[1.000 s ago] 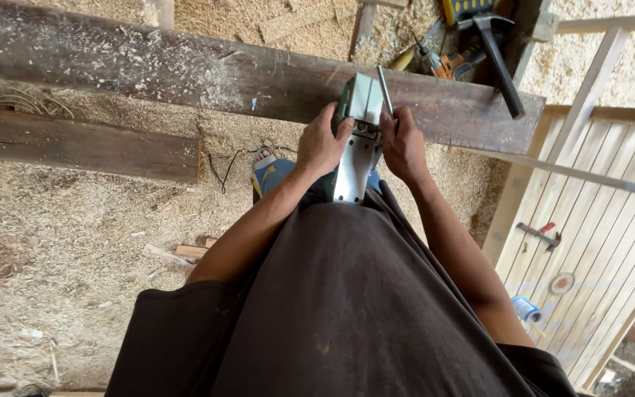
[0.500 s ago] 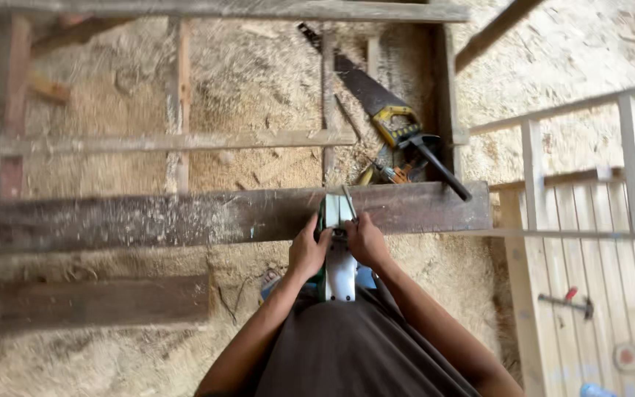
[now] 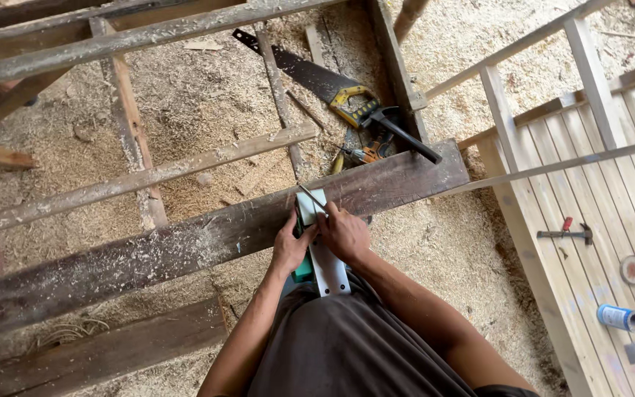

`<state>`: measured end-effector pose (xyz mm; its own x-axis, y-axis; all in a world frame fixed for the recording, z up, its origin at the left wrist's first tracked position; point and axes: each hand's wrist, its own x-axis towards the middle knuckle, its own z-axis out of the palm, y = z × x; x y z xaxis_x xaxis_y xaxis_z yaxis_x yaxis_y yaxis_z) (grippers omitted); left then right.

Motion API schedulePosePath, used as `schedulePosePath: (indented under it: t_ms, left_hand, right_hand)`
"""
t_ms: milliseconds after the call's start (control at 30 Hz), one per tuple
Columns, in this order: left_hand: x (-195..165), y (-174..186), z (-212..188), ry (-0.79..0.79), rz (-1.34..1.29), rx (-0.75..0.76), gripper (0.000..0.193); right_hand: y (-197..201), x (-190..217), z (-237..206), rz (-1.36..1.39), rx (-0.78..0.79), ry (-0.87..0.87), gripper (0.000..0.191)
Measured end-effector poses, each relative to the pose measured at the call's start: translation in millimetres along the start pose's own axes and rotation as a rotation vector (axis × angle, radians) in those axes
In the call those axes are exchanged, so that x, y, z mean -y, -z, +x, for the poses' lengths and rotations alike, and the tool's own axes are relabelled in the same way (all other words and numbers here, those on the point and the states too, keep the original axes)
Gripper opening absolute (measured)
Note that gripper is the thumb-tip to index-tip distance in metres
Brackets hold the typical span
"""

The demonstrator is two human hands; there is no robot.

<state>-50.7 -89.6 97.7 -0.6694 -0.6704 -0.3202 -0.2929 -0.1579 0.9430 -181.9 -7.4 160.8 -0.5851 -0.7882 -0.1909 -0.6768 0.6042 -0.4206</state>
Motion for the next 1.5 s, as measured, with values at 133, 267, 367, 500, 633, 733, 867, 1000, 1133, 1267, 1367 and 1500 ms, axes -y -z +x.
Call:
schedulePosePath:
  t_ms: [133, 267, 367, 500, 633, 733, 867, 1000, 1133, 1267, 1367, 1500]
  left_hand:
    - [23.7, 3.7, 6.3, 0.009, 0.019, -0.004, 0.071]
    - [45.4, 22.3, 18.0, -0.011, 0.041, 0.073, 0.058]
    - [47.2, 30.0, 24.7, -0.049, -0.029, 0.12, 0.065]
    - [41.0, 21.5, 26.9, 0.117, 0.026, 0.07, 0.076]
    - [49.5, 8.4, 25.9, 0.021, 0.094, -0.004, 0.077]
    - [66.6, 7.1, 16.9, 0.071, 0.108, -0.023, 0.083]
    - [76.4, 2.2, -0.5, 0.027, 0.043, -0.085, 0.073]
    - [60.1, -6.1, -8.3, 0.039, 0.097, -0.125, 0.066]
    - [42.6, -6.4, -13.5, 0.004, 0.128, -0.163, 0.065]
    - [43.0, -6.7, -12.5, 0.081, 0.145, -0.157, 0.067]
    - [47.3, -9.1, -14.2, 0.07, 0.193, -0.186, 0.068]
    - [36.3, -11.0, -17.1, -0.076, 0.102, -0.226, 0.031]
  right_hand:
    - [-6.7, -10.5, 6.3, -0.06, 0.046, 0.011, 0.033]
    - [2.0, -24.7, 42.0, -0.132, 0.162, 0.619, 0.041]
    - [11.8, -31.5, 80.0, -0.189, 0.238, 1.001, 0.038]
    - [17.7, -36.1, 100.8, -0.245, 0.406, 1.385, 0.038]
    - [27.1, -44.0, 102.9, -0.495, 0.213, 1.588, 0.059]
    - [41.7, -55.8, 95.2, -0.007, 0.342, 1.289, 0.017]
    - [42.3, -53.9, 70.3, 0.298, 0.434, 0.705, 0.02]
    - [34.6, -43.0, 48.2, 0.196, 0.496, 0.478, 0.023]
    - [22.9, -34.8, 40.0, 0.075, 0.427, 0.464, 0.026]
    - [8.0, -40.3, 48.4, 0.101, 0.482, 0.279, 0.031]
    - [-9.4, -46.6, 55.8, 0.17, 0.602, 0.087, 0.034]
    - [-23.6, -42.5, 60.2, -0.303, 0.58, 0.353, 0.031]
